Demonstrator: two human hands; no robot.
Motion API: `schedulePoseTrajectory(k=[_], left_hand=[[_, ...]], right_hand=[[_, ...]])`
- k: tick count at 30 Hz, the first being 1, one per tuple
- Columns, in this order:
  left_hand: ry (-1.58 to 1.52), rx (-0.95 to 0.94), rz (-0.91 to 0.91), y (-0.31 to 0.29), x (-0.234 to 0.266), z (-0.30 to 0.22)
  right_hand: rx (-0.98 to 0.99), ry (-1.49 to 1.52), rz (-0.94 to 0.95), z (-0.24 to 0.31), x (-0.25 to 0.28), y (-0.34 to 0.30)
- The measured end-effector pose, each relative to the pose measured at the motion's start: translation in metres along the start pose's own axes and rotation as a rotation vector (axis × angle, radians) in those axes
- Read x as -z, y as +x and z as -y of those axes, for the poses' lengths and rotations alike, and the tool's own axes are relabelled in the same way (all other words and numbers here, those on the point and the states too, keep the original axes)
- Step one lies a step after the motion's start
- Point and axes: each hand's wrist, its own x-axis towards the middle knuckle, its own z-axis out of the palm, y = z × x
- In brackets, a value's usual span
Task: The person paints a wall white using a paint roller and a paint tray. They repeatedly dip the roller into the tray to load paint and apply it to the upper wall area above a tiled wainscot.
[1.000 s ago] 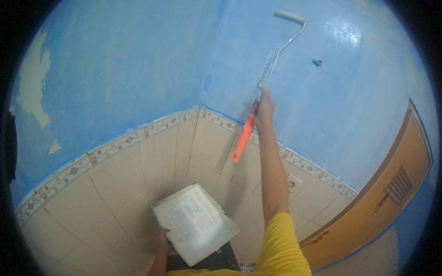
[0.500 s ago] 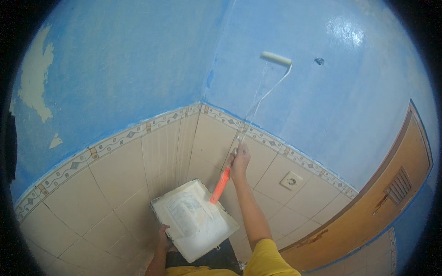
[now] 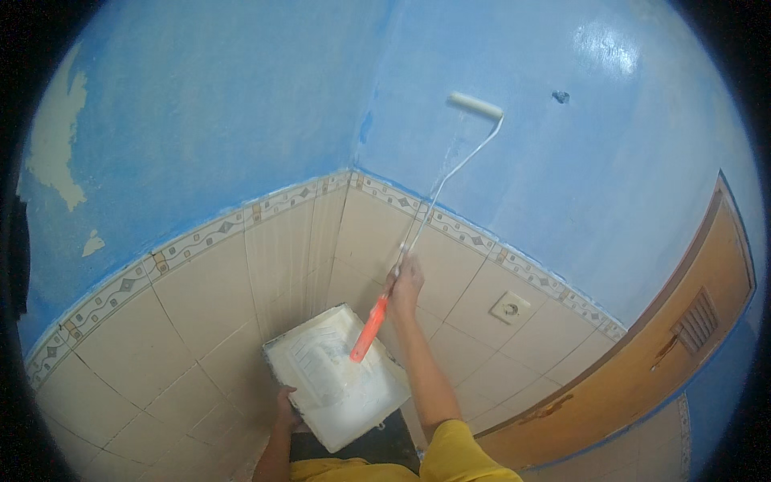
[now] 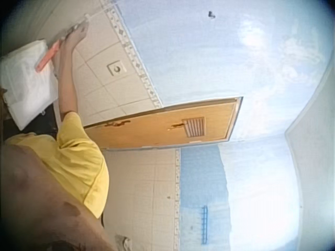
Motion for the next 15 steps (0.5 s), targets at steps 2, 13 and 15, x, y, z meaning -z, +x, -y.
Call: schedulePoseTrajectory(k=[2,13,15], left_hand=[[0.009,-0.009,-0.015,0.001,0.001,0.002],[0.002,-0.059,0.009,-0.005,-0.006,-0.001],[-0.004,-0.064,0.004,-0.008,-0.012,-0.002]], right_hand=[[-0.075,0.026,-0.046,-0.026,0.008,-0.024],[-0.218,0.235,-0.061,-0.067,0.008,-0.090],[-0.206,0.238,-0.045,-0.064,0.006,-0.084]])
